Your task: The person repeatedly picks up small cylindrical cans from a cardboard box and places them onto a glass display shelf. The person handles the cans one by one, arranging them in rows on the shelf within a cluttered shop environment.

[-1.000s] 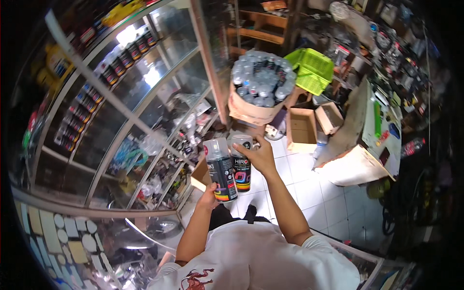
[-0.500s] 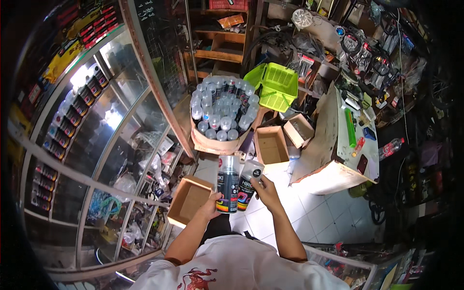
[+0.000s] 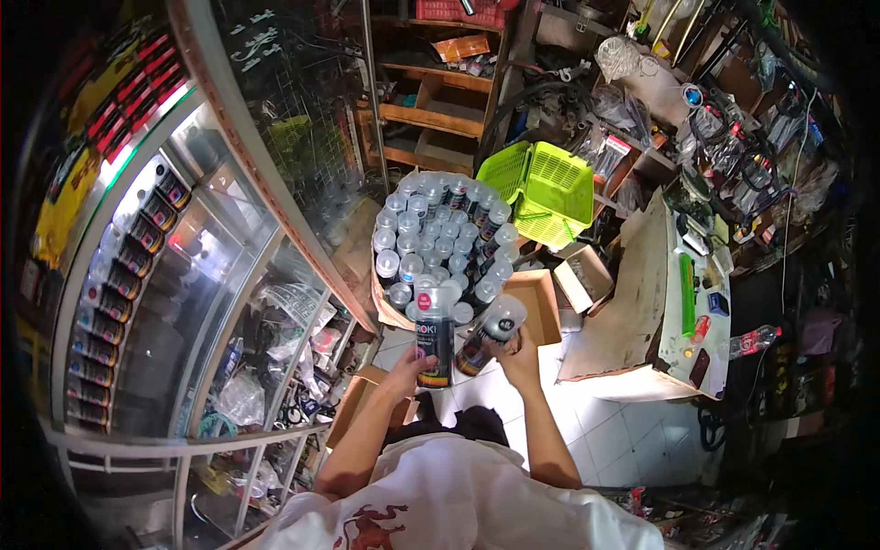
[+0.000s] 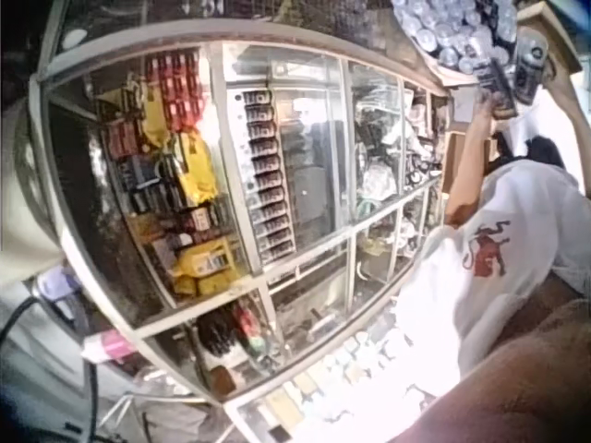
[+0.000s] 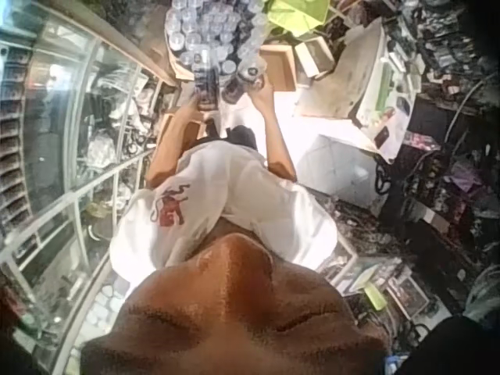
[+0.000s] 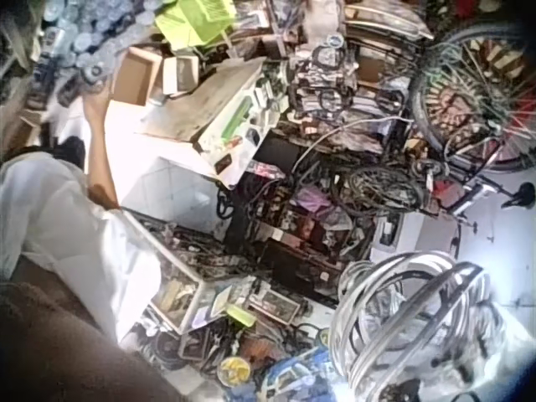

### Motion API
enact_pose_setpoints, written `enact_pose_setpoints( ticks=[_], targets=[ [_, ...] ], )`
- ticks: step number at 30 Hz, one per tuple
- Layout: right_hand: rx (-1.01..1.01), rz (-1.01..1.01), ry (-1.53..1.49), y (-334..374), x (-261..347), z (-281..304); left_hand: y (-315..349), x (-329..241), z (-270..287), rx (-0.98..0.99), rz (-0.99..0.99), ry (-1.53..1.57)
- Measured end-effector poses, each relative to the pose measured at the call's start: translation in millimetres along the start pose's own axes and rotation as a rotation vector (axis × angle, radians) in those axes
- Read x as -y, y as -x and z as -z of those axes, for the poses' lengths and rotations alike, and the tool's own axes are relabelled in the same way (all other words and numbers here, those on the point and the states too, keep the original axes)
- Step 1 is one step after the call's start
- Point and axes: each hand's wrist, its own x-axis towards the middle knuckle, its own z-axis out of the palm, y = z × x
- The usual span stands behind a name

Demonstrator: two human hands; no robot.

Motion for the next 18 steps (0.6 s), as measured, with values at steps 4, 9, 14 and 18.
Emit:
enact_pose_setpoints(
  ticks=[4,9,14,18],
  targets=[
    [-0.022,0.108,0.013,-64,31,-2,-17,-31,-2,-0.113,-0.192,-0.087],
    [0.033,0.146,0.257,-155,29,-3,-49,-55,-7,-0.292,-0.24,-0.16],
    [0.103,0.2,0.226,-267,-22,-1,-101,-71,-35,-0.43,-0.307,-0.216],
    [0.176,0.238,0.309,-357,-59,-16,-145,-76,-58,-0.574,-0.285,-0.143]
  ],
)
